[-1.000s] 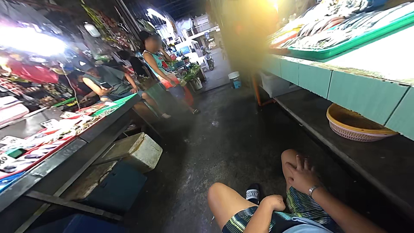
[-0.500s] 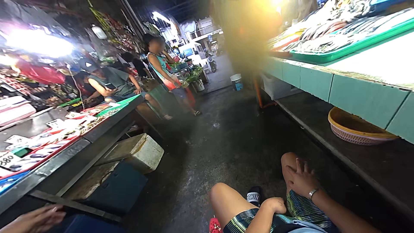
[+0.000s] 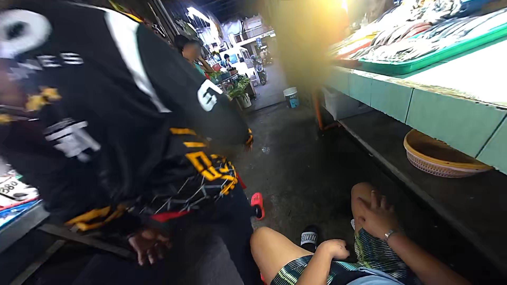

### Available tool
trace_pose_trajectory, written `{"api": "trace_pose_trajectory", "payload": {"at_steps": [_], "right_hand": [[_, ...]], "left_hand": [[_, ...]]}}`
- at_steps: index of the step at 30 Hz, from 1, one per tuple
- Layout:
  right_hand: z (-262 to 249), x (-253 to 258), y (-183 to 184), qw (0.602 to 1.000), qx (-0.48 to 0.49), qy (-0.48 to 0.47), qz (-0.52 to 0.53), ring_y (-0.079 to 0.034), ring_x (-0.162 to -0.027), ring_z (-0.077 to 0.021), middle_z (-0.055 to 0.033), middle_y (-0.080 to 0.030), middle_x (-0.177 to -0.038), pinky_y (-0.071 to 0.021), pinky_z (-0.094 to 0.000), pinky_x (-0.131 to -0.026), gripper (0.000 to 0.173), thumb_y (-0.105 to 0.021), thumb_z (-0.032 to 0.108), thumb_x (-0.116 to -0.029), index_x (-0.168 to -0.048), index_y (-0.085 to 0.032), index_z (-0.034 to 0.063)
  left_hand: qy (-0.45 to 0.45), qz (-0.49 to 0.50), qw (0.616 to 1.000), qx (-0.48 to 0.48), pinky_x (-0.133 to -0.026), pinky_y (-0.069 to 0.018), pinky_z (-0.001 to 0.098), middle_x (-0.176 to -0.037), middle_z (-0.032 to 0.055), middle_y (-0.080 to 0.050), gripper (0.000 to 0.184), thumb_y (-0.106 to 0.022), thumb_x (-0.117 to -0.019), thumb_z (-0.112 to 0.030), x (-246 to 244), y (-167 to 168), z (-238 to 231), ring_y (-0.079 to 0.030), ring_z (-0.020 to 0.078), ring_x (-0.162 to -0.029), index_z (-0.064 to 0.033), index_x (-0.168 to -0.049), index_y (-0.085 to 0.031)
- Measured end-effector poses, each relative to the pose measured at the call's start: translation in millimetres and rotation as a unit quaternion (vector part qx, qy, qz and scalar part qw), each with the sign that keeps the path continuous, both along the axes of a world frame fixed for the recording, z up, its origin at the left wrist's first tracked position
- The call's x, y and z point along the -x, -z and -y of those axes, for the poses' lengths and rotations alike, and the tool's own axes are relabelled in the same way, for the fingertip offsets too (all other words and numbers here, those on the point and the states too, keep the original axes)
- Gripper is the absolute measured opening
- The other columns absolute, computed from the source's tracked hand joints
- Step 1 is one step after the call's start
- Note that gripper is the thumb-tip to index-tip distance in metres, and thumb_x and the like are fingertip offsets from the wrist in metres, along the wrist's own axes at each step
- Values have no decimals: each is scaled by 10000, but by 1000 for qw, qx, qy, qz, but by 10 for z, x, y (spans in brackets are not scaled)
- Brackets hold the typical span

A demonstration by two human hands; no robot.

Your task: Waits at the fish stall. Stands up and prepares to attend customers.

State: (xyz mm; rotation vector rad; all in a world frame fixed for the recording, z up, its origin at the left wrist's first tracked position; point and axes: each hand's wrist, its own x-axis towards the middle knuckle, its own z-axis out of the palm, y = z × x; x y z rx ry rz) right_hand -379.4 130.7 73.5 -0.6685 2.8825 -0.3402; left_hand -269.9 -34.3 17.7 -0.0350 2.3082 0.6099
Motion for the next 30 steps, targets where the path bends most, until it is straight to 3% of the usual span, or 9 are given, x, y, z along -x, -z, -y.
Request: {"api": "trace_pose_trajectory", "payload": {"at_steps": [4,6,10,19,30], "right_hand": [[84,-44,-10,1000,2,-21,2,-121,-1522,-561,-251,-122,-1697,-229,-782,-1120,737,-689,469,-905,-1575,-420,320],[146,-49,8,1000,-3,-29,9,-101,-1527,-560,-240,-110,-1703,-195,-789,-1132,735,-677,475,-913,-1581,-410,321],[175,-53,17,999,-12,-33,11,-101,-1522,-570,-252,-106,-1700,-190,-785,-1134,731,-674,481,-918,-1581,-408,325],[-15,17,2,1000,-12,17,-7,-134,-1517,-566,-262,-110,-1695,-236,-768,-1124,757,-685,476,-903,-1585,-396,323],[186,-51,23,999,-18,-30,13,-92,-1532,-551,-233,-90,-1708,-197,-766,-1143,729,-674,480,-907,-1575,-409,354]], "left_hand": [[10,8,1000,13,-1048,-440,643,-1327,251,-631,423,-535,-1018,-258,22,-77,-52,-586,399,-1272,13,-1335,-611],[9,15,1000,25,-1031,-447,651,-1306,262,-637,413,-555,-1002,-235,37,-106,-75,-594,411,-1250,32,-1311,-618],[19,29,999,40,-1010,-453,658,-1285,268,-642,399,-551,-1003,-243,36,-138,-97,-599,415,-1235,48,-1263,-633],[9,3,1000,3,-1082,-426,628,-1360,236,-620,474,-498,-1047,-336,11,25,4,-571,380,-1306,-10,-1379,-589],[18,35,998,43,-994,-461,659,-1265,266,-650,383,-544,-996,-227,51,-149,-113,-606,414,-1220,45,-1247,-641]]}}
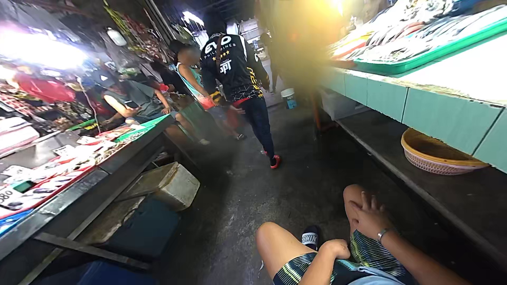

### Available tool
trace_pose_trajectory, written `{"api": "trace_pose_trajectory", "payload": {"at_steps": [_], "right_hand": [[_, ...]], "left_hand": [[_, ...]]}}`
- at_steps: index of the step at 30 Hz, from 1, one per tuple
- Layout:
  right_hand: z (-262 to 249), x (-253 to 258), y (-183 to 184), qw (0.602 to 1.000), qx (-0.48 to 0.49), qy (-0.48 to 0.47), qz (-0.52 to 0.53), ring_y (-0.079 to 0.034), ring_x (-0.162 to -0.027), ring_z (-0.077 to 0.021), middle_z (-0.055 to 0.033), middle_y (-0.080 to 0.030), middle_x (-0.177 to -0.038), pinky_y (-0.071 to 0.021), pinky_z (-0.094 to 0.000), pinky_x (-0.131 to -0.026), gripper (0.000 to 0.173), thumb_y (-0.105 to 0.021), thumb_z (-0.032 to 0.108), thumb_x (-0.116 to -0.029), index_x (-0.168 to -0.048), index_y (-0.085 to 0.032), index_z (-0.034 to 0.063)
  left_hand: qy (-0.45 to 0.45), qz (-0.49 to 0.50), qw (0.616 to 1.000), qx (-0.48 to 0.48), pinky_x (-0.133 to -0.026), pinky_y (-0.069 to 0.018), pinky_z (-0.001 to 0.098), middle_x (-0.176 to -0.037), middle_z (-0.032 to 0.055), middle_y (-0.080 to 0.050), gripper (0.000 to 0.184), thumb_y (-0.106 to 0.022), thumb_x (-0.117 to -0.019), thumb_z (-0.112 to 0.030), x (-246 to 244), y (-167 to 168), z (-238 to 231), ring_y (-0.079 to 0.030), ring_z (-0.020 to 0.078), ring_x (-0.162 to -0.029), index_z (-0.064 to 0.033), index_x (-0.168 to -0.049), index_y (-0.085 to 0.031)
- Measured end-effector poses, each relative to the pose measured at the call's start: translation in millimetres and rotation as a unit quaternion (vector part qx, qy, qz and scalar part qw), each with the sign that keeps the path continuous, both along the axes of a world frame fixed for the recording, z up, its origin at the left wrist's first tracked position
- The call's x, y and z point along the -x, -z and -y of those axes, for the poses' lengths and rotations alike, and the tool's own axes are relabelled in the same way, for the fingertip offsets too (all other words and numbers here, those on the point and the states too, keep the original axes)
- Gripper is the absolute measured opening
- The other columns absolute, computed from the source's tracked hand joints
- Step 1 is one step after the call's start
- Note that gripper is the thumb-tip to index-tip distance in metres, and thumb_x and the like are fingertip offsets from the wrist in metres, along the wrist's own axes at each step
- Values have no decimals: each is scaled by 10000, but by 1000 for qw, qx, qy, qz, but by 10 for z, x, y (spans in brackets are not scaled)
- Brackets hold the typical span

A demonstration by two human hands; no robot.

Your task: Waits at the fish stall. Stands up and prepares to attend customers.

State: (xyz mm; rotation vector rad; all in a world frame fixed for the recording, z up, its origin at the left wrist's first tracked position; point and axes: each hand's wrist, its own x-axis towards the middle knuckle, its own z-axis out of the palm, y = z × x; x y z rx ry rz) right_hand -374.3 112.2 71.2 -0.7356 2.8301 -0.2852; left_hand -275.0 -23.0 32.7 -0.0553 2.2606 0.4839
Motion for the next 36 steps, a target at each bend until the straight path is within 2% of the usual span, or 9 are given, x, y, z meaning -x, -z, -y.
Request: {"api": "trace_pose_trajectory", "payload": {"at_steps": [10,14,18,23,30,36], "right_hand": [[-158,90,30,999,-6,37,-19,-128,-1525,-551,-255,-88,-1701,-250,-757,-1125,762,-676,490,-906,-1590,-391,311],[-124,52,-4,1000,-13,26,-10,-114,-1532,-539,-230,-82,-1710,-232,-755,-1134,750,-660,498,-916,-1593,-377,346],[-32,7,-27,1000,-7,3,-1,-99,-1530,-551,-230,-81,-1710,-201,-763,-1143,735,-670,482,-917,-1585,-389,361],[-22,-5,-15,1000,-1,-1,-3,-94,-1532,-552,-242,-93,-1705,-200,-777,-1138,738,-684,477,-907,-1578,-409,340],[-166,97,25,999,-2,43,-24,-139,-1517,-562,-256,-98,-1698,-255,-768,-1113,761,-686,486,-901,-1586,-397,325],[-136,62,8,999,-10,29,-18,-125,-1527,-544,-232,-98,-1706,-248,-759,-1120,741,-667,489,-909,-1582,-396,340]], "left_hand": [[-5,-32,999,-40,-1083,-424,628,-1363,245,-614,476,-494,-1049,-325,-61,146,125,-566,384,-1311,7,-1380,-582],[-1,-25,999,-37,-1065,-432,633,-1342,246,-625,445,-498,-1044,-302,-44,108,88,-577,388,-1293,3,-1351,-605],[1,-11,1000,-6,-996,-459,664,-1272,260,-650,392,-542,-998,-238,2,25,15,-608,411,-1222,34,-1264,-636],[-2,4,1000,9,-963,-469,666,-1228,272,-660,368,-524,-1009,-237,-9,-47,-27,-622,421,-1184,55,-1188,-658],[-10,-34,998,-48,-1073,-431,632,-1346,231,-629,448,-506,-1043,-309,-63,167,127,-577,380,-1298,-19,-1372,-596],[-7,-35,998,-47,-1075,-430,626,-1342,238,-628,449,-503,-1045,-312,-46,146,109,-578,378,-1296,-9,-1361,-601]]}}
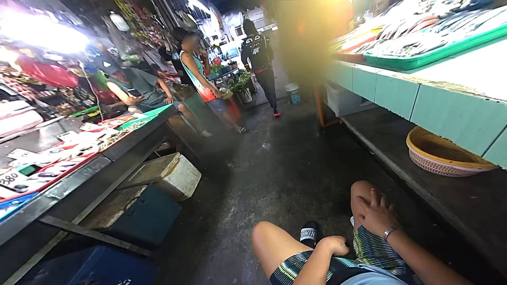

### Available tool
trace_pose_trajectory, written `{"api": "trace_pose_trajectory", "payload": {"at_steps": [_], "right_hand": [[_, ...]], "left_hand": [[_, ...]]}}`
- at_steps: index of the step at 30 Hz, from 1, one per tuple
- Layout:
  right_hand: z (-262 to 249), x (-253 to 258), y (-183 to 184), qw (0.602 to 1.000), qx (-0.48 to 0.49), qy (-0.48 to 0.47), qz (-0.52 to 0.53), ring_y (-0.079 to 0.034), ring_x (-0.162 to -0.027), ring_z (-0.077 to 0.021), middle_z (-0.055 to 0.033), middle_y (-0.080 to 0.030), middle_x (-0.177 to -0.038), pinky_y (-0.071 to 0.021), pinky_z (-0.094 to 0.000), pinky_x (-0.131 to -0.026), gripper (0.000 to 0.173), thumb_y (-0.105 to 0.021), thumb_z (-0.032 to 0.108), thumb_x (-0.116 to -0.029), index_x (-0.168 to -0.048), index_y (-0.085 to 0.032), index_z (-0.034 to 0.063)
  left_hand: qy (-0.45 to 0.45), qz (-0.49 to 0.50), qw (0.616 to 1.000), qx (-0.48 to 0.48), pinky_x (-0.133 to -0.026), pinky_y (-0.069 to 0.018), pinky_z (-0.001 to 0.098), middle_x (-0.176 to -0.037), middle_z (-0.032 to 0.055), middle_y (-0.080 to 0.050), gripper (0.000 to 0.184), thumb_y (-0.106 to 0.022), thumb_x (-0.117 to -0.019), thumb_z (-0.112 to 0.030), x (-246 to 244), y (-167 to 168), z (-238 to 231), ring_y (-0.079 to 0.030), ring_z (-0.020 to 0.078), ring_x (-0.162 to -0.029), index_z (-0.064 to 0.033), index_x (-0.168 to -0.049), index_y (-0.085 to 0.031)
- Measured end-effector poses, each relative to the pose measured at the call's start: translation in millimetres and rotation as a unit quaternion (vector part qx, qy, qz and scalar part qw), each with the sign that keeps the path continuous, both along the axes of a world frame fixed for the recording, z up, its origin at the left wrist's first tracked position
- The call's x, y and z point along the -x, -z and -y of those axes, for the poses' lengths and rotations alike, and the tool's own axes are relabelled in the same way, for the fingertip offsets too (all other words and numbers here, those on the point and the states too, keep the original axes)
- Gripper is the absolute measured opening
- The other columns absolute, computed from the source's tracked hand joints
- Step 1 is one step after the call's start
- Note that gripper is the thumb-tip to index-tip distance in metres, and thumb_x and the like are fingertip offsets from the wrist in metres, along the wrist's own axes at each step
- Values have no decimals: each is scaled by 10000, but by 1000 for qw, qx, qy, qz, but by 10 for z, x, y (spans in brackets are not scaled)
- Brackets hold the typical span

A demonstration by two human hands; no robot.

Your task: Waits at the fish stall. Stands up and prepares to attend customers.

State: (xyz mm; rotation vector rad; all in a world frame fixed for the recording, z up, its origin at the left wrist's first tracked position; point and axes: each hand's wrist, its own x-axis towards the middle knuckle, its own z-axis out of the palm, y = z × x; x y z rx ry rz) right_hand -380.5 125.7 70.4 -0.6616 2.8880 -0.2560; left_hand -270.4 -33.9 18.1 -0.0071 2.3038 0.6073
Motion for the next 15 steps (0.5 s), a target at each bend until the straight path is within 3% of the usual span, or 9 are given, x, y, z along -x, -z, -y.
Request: {"api": "trace_pose_trajectory", "payload": {"at_steps": [8,15], "right_hand": [[145,-67,-29,999,-7,-33,25,-74,-1539,-543,-233,-66,-1710,-186,-775,-1141,739,-663,491,-919,-1589,-381,355],[4,12,-27,1000,5,6,2,-122,-1521,-561,-253,-90,-1701,-243,-763,-1124,752,-681,480,-906,-1584,-394,331]], "left_hand": [[9,34,998,47,-974,-466,656,-1236,264,-658,362,-522,-1009,-232,32,-204,-118,-617,410,-1196,50,-1190,-659],[-2,8,1000,11,-1057,-438,637,-1332,244,-631,439,-508,-1037,-299,-2,-7,-5,-583,389,-1282,3,-1340,-611]]}}
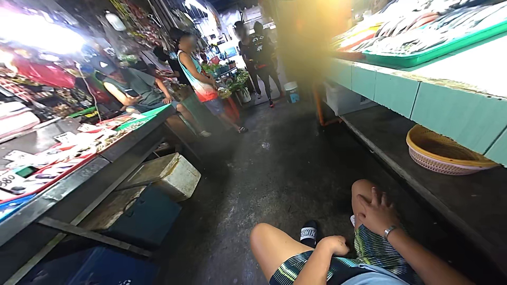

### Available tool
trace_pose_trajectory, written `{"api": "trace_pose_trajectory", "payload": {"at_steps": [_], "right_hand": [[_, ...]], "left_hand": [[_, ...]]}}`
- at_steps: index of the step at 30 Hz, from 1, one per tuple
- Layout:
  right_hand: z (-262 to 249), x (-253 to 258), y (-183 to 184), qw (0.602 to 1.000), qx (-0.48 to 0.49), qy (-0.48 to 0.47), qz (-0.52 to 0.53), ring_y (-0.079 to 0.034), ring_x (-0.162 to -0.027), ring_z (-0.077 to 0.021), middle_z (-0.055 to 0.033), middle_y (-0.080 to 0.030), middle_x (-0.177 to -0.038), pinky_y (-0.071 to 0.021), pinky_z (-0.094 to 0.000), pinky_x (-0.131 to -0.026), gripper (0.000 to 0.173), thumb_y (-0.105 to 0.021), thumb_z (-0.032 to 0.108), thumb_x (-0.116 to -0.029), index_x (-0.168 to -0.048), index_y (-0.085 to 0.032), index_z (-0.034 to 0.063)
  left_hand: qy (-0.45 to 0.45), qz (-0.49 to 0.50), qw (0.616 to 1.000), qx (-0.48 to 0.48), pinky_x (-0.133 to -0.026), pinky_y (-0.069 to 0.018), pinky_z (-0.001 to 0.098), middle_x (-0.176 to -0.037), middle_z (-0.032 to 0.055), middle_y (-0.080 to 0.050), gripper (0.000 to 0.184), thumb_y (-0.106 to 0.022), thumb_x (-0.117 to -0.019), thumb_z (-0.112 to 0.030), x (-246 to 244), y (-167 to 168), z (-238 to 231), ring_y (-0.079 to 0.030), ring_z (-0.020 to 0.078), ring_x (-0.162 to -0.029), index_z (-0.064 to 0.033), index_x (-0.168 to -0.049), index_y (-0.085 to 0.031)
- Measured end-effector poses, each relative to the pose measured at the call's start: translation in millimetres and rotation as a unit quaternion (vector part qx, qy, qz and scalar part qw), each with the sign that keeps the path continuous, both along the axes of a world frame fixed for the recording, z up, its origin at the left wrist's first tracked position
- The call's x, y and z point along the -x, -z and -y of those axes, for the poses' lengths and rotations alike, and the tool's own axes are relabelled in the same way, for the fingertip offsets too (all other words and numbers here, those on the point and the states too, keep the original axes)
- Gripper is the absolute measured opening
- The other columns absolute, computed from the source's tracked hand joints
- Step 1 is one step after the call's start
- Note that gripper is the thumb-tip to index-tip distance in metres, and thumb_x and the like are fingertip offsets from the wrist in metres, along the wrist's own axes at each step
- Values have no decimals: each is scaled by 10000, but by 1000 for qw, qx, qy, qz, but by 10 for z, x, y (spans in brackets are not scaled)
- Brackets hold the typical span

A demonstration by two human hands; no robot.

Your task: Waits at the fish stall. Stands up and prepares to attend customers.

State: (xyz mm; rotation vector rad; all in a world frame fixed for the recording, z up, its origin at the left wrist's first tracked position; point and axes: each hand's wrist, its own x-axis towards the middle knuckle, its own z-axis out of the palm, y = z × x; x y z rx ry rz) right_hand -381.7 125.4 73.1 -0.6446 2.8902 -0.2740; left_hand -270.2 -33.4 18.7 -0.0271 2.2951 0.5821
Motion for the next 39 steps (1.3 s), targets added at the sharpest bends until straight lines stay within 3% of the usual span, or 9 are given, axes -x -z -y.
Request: {"api": "trace_pose_trajectory", "payload": {"at_steps": [5,11,17,21,25,28,34,39], "right_hand": [[-27,2,0,1000,1,2,5,-129,-1525,-548,-243,-100,-1702,-241,-762,-1125,744,-672,484,-909,-1584,-389,349],[127,-69,-1,999,-9,-39,17,-98,-1537,-537,-229,-84,-1709,-198,-765,-1141,727,-659,497,-919,-1582,-392,362],[109,-53,6,999,-13,-27,19,-91,-1533,-548,-223,-67,-1713,-206,-768,-1137,747,-668,493,-911,-1588,-379,363],[14,-10,1,1000,-4,-6,1,-129,-1520,-560,-253,-98,-1699,-244,-765,-1122,753,-678,489,-907,-1585,-397,321],[-20,3,13,1000,-4,0,-4,-139,-1519,-556,-247,-104,-1700,-257,-758,-1117,745,-674,487,-906,-1582,-397,340],[30,-31,-10,1000,-6,-17,7,-125,-1527,-545,-230,-96,-1707,-247,-754,-1124,728,-662,491,-914,-1578,-398,355],[161,-83,15,999,1,-47,22,-72,-1536,-549,-229,-74,-1711,-178,-776,-1146,731,-672,482,-912,-1579,-404,350],[68,-43,-5,1000,-3,-25,19,-95,-1530,-556,-239,-78,-1707,-207,-770,-1135,738,-671,495,-911,-1581,-394,357]], "left_hand": [[-1,-6,1000,-9,-1087,-425,624,-1368,236,-614,471,-507,-1046,-329,10,-10,8,-565,379,-1315,-14,-1388,-584],[7,23,999,33,-982,-461,664,-1255,262,-654,374,-535,-998,-228,61,-143,-109,-612,414,-1209,37,-1237,-646],[8,24,999,29,-990,-461,657,-1257,256,-657,383,-519,-1008,-247,33,-107,-81,-612,406,-1213,31,-1236,-652],[0,3,1000,-1,-1059,-438,634,-1329,243,-633,435,-508,-1033,-291,3,16,15,-585,385,-1280,7,-1332,-615],[2,-4,1000,-8,-1102,-412,618,-1387,234,-603,487,-491,-1053,-341,-5,29,39,-553,372,-1332,-10,-1403,-568],[4,0,1000,-2,-1079,-428,625,-1358,243,-617,461,-507,-1038,-301,-1,-18,11,-568,382,-1308,2,-1376,-584],[-2,29,998,50,-967,-470,668,-1229,261,-665,367,-545,-989,-242,46,-171,-125,-622,417,-1187,45,-1183,-667],[7,23,999,31,-998,-458,658,-1270,263,-648,396,-525,-1014,-260,47,-104,-90,-606,412,-1222,42,-1242,-642]]}}
